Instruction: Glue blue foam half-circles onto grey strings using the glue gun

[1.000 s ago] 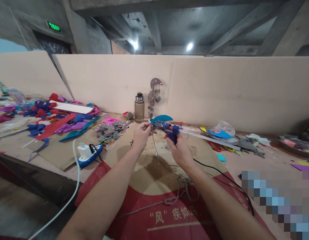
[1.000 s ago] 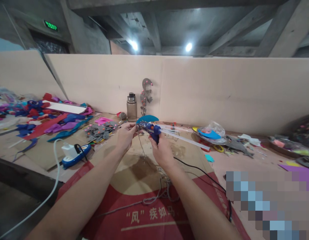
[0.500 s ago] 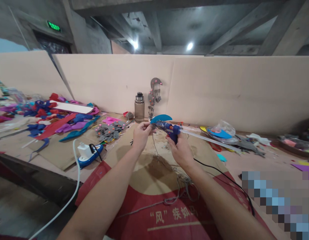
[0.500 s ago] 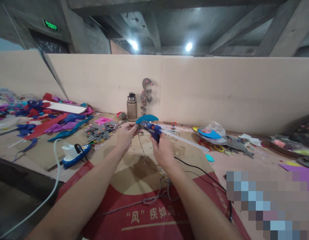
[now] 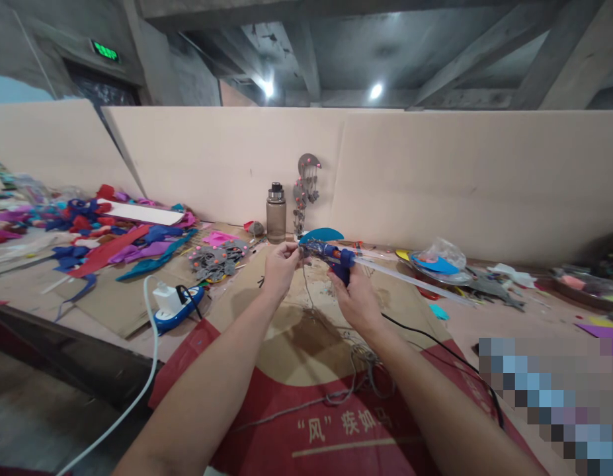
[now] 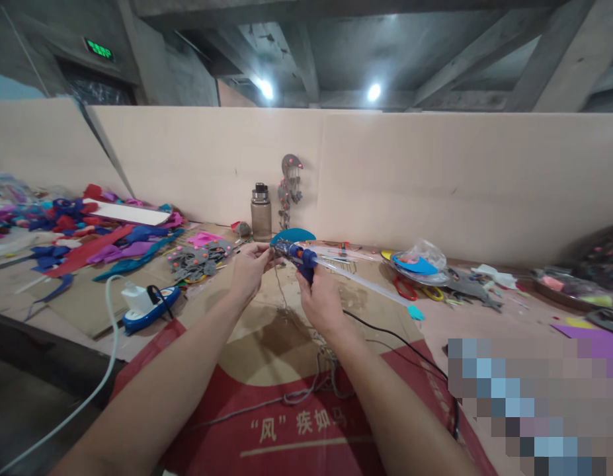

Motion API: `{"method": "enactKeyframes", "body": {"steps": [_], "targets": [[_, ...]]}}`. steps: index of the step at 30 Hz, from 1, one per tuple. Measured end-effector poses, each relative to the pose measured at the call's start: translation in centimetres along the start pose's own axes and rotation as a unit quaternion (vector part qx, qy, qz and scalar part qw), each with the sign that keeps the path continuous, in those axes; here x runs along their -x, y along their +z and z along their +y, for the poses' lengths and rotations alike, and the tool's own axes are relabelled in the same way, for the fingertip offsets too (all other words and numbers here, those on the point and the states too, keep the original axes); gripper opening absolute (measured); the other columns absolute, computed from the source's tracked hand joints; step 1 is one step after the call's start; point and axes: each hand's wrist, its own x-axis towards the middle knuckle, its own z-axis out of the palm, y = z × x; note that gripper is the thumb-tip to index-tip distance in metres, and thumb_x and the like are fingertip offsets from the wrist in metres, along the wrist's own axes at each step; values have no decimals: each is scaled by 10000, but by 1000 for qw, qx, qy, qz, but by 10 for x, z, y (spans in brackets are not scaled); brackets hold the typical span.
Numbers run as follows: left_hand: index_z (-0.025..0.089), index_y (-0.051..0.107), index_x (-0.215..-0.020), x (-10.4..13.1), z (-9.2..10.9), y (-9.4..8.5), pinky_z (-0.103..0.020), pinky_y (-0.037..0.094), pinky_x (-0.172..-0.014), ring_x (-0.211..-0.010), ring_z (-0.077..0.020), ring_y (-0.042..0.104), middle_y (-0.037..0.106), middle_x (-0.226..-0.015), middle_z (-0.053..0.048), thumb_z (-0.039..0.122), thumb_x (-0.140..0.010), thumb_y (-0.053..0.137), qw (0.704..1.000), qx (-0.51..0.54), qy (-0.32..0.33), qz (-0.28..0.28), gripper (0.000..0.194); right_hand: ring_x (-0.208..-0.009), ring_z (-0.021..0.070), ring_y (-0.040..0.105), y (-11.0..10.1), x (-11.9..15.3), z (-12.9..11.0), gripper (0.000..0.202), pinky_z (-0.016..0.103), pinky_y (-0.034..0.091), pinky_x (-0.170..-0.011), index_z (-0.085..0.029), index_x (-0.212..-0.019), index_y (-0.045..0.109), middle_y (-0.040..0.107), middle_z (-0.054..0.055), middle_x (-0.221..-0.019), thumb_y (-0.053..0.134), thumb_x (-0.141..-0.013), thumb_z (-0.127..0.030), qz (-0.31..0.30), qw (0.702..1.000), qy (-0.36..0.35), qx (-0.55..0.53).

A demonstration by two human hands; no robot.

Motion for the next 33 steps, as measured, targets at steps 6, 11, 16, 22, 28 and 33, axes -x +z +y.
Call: {"method": "enactKeyframes", "body": {"steps": [6,11,16,22,28,33], "targets": [[137,653,-742,1,0,0,-316,573,-722,-682,-120,626,666,-734,-16,331,-653,745,1000,-4,3,0,232,-980,318,603,0,0,1,369,469,469,-840,-171,-1176,538,654,165,-1037,461,-881,-378,3,1000,-11,-4],[138,644,-740,2,3,1,-308,575,-695,-656,-117,626,665,-728,-16,334,-638,757,1000,9,3,2,249,-927,312,609,-1,0,2,358,467,474,-817,-163,-1148,550,655,170,-1027,460,-872,-371,6,1000,-2,7],[135,638,-725,1,2,1,-307,577,-701,-665,-117,628,661,-726,-17,341,-629,765,1000,9,3,4,260,-983,321,596,-1,-1,0,355,480,465,-857,-160,-1146,549,647,179,-1060,452,-874,-366,6,1000,-12,2],[137,637,-724,1,1,1,-299,573,-694,-658,-111,619,651,-708,-7,345,-631,765,1000,8,5,4,261,-1002,326,594,-2,-1,-1,369,488,461,-868,-146,-1172,539,643,189,-1080,452,-876,-350,2,1000,-14,7],[141,645,-768,2,6,0,-324,563,-731,-705,-141,650,678,-762,-29,341,-653,757,1000,-1,15,5,257,-1035,325,580,-2,-2,3,373,474,449,-877,-148,-1171,534,645,182,-1052,456,-870,-353,14,1000,-7,6],[145,653,-791,2,7,-1,-326,554,-754,-705,-143,658,691,-768,-31,332,-678,734,1000,9,16,-1,233,-916,311,610,-2,-3,6,365,452,466,-813,-163,-1135,551,657,161,-956,484,-856,-389,19,999,29,17]]}}
